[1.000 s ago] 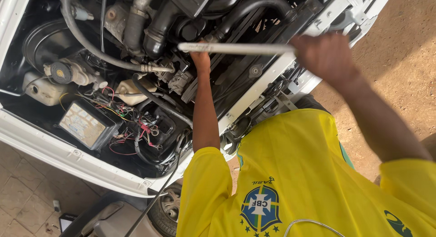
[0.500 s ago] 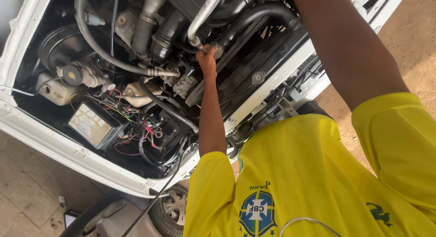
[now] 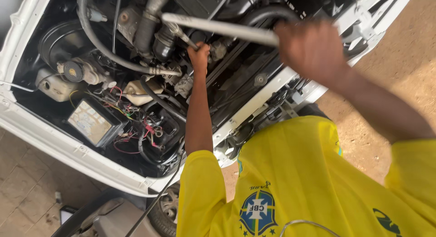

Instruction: The person loosens a bolt on an engine component using a socket wrench and then removes a bracket by hand.

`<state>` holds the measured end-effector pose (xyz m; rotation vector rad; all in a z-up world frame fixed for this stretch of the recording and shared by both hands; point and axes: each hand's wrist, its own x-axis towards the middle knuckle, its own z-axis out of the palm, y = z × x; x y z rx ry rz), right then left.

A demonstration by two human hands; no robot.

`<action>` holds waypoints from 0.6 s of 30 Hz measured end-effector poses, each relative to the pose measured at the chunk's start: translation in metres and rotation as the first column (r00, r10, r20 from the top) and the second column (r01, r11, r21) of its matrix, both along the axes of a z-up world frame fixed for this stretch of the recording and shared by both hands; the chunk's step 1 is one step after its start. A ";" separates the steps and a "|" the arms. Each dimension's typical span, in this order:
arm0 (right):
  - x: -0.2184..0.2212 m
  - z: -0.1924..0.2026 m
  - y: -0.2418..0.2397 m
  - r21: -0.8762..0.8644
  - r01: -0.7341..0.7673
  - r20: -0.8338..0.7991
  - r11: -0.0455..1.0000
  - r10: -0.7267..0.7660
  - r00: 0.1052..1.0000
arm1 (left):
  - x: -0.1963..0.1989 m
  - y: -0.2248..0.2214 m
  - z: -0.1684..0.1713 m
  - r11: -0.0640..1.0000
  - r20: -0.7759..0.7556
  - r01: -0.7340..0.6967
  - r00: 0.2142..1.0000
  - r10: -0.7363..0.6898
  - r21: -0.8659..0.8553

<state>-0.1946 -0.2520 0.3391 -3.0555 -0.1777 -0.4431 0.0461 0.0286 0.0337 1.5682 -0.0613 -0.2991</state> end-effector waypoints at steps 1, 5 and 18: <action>-0.014 0.002 0.015 0.067 0.036 -0.046 0.997 -0.033 0.998 | -0.003 -0.004 -0.003 0.999 -0.025 0.016 1.000 -0.017 -0.034; -0.065 0.006 0.059 0.316 0.106 -0.071 0.943 -0.088 0.994 | -0.010 -0.010 -0.024 0.980 -0.251 -0.189 0.953 0.168 -0.065; -0.094 -0.023 0.090 0.365 0.184 -0.194 0.913 -0.119 0.974 | -0.019 0.001 -0.064 0.996 -0.032 -0.010 0.999 0.007 -0.087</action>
